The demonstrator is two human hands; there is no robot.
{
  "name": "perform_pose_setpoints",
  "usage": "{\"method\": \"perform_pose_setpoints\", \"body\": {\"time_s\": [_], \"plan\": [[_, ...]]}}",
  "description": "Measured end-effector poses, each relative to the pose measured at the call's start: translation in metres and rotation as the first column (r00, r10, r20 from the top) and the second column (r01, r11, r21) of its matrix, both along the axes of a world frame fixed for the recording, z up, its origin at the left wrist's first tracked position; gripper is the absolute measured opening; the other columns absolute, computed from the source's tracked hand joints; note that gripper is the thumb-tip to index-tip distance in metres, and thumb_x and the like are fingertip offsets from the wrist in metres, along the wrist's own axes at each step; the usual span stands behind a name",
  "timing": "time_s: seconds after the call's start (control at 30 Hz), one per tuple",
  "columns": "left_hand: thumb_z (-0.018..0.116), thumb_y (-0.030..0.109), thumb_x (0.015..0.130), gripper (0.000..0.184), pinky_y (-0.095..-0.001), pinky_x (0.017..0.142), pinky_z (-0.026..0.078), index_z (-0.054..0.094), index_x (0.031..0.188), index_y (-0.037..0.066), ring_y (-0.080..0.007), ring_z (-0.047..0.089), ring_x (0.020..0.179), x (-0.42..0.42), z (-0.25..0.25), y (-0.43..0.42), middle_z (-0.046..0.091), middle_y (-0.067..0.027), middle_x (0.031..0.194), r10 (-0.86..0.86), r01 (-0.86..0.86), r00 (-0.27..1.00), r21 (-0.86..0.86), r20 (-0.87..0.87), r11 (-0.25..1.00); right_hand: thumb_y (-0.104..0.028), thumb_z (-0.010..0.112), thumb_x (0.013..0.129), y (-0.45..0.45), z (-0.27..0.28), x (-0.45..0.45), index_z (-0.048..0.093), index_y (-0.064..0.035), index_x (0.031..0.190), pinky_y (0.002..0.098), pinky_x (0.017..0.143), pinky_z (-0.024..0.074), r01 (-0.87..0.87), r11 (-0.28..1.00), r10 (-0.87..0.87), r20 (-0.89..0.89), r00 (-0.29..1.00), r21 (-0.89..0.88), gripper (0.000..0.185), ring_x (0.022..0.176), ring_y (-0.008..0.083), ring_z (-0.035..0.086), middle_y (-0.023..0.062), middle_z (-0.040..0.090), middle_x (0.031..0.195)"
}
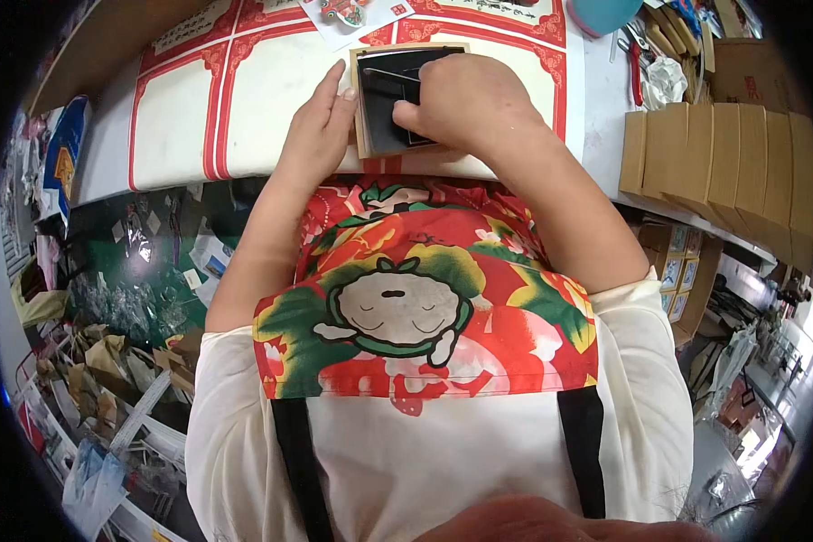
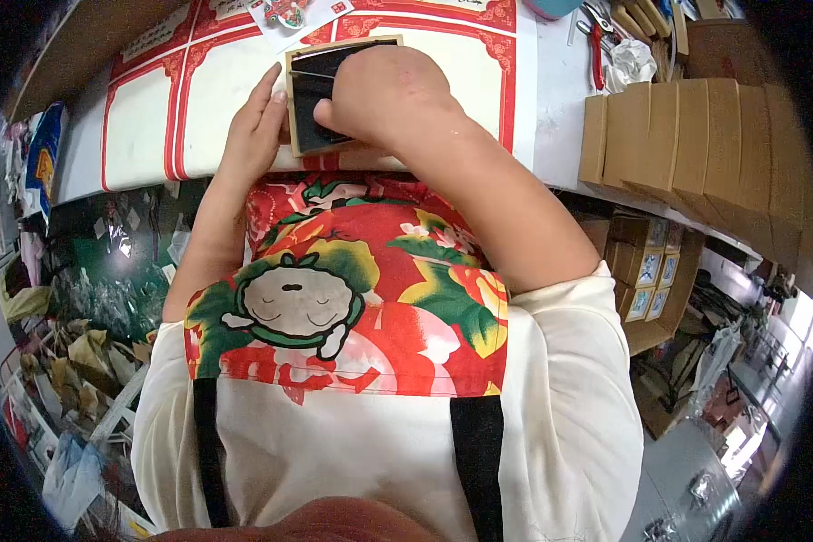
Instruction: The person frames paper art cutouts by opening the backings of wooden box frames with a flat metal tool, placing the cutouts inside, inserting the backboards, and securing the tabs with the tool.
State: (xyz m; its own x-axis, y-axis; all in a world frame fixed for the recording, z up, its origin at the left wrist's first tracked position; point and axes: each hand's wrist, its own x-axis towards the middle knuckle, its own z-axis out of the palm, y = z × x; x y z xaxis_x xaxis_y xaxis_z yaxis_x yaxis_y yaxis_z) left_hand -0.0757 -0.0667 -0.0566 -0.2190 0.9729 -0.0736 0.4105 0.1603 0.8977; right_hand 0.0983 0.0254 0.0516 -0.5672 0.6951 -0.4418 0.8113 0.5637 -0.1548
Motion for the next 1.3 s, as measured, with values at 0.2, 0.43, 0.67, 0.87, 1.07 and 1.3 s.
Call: {"method": "perform_pose_setpoints", "body": {"time_s": [0.2, 0.43, 0.67, 0.87, 1.07, 1.3], "plan": [[0.061, 0.029, 0.091, 0.071, -0.035, 0.065, 0.048, 0.03, 0.145, -0.006, -0.0268, 0.062, 0.068, 0.004, 0.012, -0.001, 0.06, -0.013, 0.07, -0.146, 0.135, 0.979, -0.088, -0.141, 0.987, -0.046, 0.06, 0.085, -0.002, -0.024, -0.006, 0.075, -0.0043, 0.088, 0.0399, 0.076, 0.056, -0.033, 0.995, 0.033, -0.003, 0.999, 0.097, 0.044, 0.085, 0.0281, 0.07, 0.0151, 0.072, 0.087], [0.066, 0.018, 0.09, 0.075, -0.0257, 0.059, 0.041, 0.025, 0.15, 0.002, -0.0104, 0.046, 0.06, 0.01, 0.016, 0.0, 0.045, -0.0017, 0.064, -0.14, 0.122, 0.983, -0.146, -0.116, 0.982, -0.063, 0.058, 0.085, 0.009, -0.025, 0.012, 0.069, 0.001, 0.084, 0.0427, 0.071, 0.0537, -0.003, 0.998, 0.012, -0.135, 0.991, 0.069, 0.065, 0.076, 0.0351, 0.068, 0.0196, 0.068, 0.077], [0.061, 0.008, 0.092, 0.043, -0.0236, 0.068, 0.045, 0.052, 0.133, 0.004, -0.0093, 0.054, 0.078, -0.005, 0.005, -0.012, 0.057, -0.0048, 0.093, -0.064, 0.052, 0.992, 0.113, 0.106, 0.992, -0.025, 0.063, 0.092, 0.023, -0.023, 0.05, 0.06, 0.0018, 0.091, 0.0386, 0.069, 0.046, -0.226, 0.974, 0.193, -0.55, 0.812, 0.009, 0.027, 0.075, 0.0316, 0.058, 0.014, 0.058, 0.082], [0.062, 0.002, 0.081, 0.025, -0.0298, 0.076, 0.049, 0.063, 0.106, 0.002, -0.0221, 0.06, 0.087, -0.002, 0.029, -0.011, 0.057, -0.0118, 0.107, -0.378, 0.449, 0.872, 0.198, -0.311, 0.872, -0.037, 0.063, 0.09, 0.026, -0.035, 0.033, 0.066, 0.0009, 0.074, 0.0429, 0.069, 0.0465, -0.478, 0.877, 0.438, -0.322, 0.839, -0.054, 0.041, 0.076, 0.0342, 0.059, 0.0162, 0.059, 0.084], [0.067, 0.005, 0.081, 0.016, -0.0292, 0.075, 0.049, 0.059, 0.094, 0.001, -0.0216, 0.059, 0.087, 0.001, 0.026, -0.013, 0.055, -0.0117, 0.107, -0.375, 0.404, 0.909, 0.167, -0.181, 0.899, -0.056, 0.063, 0.084, 0.03, -0.017, 0.015, 0.073, -0.0042, 0.075, 0.0434, 0.064, 0.0525, -0.421, 0.904, 0.421, -0.021, 0.907, -0.074, 0.053, 0.063, 0.0335, 0.065, 0.014, 0.064, 0.061], [0.073, 0.008, 0.082, 0.02, -0.0261, 0.067, 0.046, 0.055, 0.09, 0.001, -0.0164, 0.054, 0.077, 0.006, 0.014, -0.008, 0.052, -0.0076, 0.099, -0.292, 0.313, 0.947, 0.167, -0.136, 0.935, -0.063, 0.064, 0.079, 0.03, -0.02, 0.006, 0.074, -0.0035, 0.078, 0.0417, 0.069, 0.0542, -0.268, 0.96, 0.273, 0.046, 0.961, -0.084, 0.06, 0.074, 0.0311, 0.069, 0.0167, 0.068, 0.074]]}}
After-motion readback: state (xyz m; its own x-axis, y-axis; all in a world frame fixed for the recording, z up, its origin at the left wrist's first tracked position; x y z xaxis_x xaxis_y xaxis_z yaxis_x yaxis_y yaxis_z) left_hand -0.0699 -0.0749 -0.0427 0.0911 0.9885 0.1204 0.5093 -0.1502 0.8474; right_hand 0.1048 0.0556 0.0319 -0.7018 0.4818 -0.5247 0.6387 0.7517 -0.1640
